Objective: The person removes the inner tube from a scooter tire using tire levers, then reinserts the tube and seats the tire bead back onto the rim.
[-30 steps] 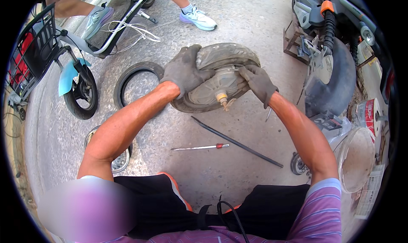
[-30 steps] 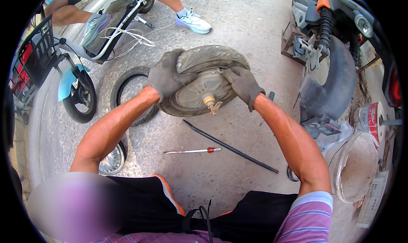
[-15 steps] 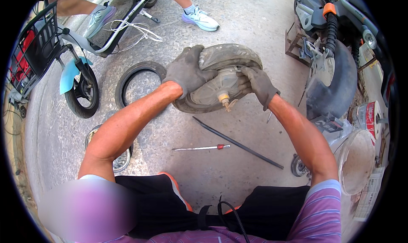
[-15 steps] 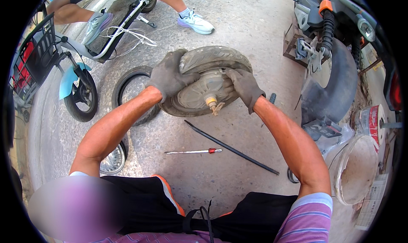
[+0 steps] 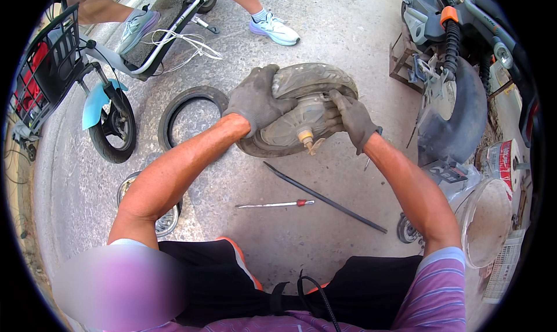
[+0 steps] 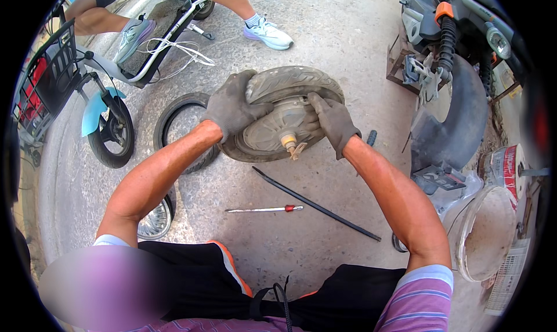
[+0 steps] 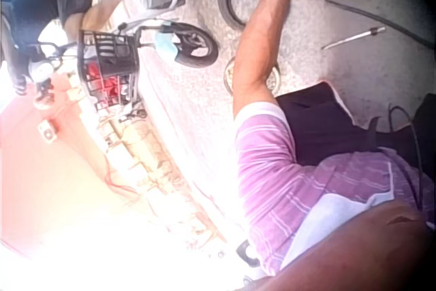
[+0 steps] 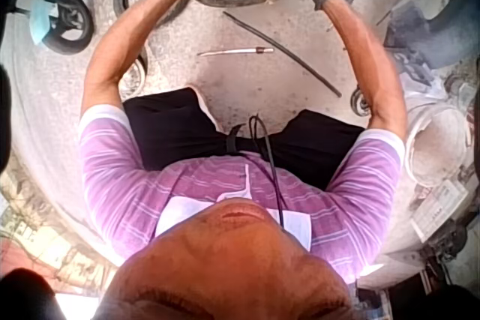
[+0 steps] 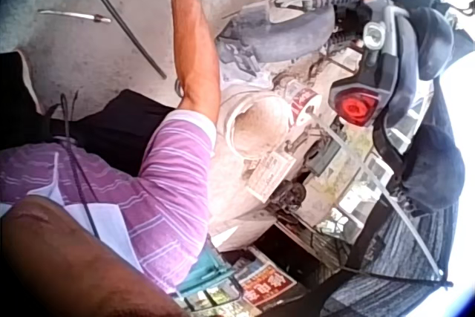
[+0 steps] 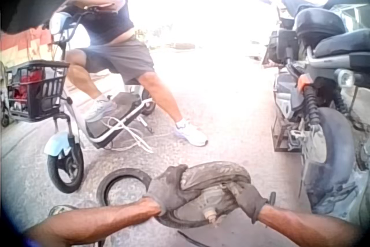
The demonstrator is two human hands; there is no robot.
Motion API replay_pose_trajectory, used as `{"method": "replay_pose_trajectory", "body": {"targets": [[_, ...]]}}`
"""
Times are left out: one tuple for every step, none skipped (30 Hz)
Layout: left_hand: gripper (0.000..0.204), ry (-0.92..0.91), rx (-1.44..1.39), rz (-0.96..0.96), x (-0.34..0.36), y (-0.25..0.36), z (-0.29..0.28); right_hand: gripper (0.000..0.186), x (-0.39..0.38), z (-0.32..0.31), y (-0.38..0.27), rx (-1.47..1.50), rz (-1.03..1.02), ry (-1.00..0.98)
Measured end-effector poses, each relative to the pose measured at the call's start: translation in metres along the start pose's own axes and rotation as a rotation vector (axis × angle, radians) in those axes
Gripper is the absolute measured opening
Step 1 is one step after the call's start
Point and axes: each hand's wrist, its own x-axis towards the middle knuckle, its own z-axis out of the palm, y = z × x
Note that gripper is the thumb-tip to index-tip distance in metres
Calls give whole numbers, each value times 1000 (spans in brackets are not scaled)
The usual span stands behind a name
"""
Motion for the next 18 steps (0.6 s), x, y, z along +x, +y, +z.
{"method": "replay_pose_trajectory", "body": {"targets": [[92,1,3,1,0,0,0,41,4,-1,2,-26,-12,-8],[92,2,5,5,0,0,0,40,10,-4,6,-50,-25,-13],[92,3,8,8,0,1,1,40,15,-7,11,-75,-37,-18],[92,5,11,11,0,1,2,40,18,-11,16,-59,-69,-29],[92,7,15,11,-1,1,2,41,19,-11,18,-43,-101,-44],[92,4,10,8,-1,1,2,41,20,-11,19,-28,-133,-59],[92,1,4,5,-1,1,2,41,20,-11,22,-3,-112,-51],[93,-2,-2,2,-1,0,2,41,14,-8,20,22,-91,-44],[93,-7,-1,-2,-1,0,1,41,9,-5,16,47,-70,-36],[93,-12,0,-6,-2,0,0,39,5,-3,10,46,-45,-32],[93,-16,1,-7,-2,1,-1,37,-1,-3,2,46,-20,-25],[93,-12,4,-6,-2,1,-1,34,-4,-2,-2,46,4,-19],[93,-8,7,-5,-2,0,-1,34,-1,-3,-2,12,3,-25],[93,-4,10,-2,-2,1,0,34,3,-5,0,-23,0,-30],[93,-6,12,0,-2,1,1,33,7,-7,3,-57,-2,-34],[93,-7,14,3,-2,2,1,34,10,-10,7,-55,-43,-35],[93,-7,17,4,-3,1,2,35,13,-11,11,-53,-85,-37],[93,1,17,10,-2,0,3,36,15,-12,16,-51,-127,-40]]}}
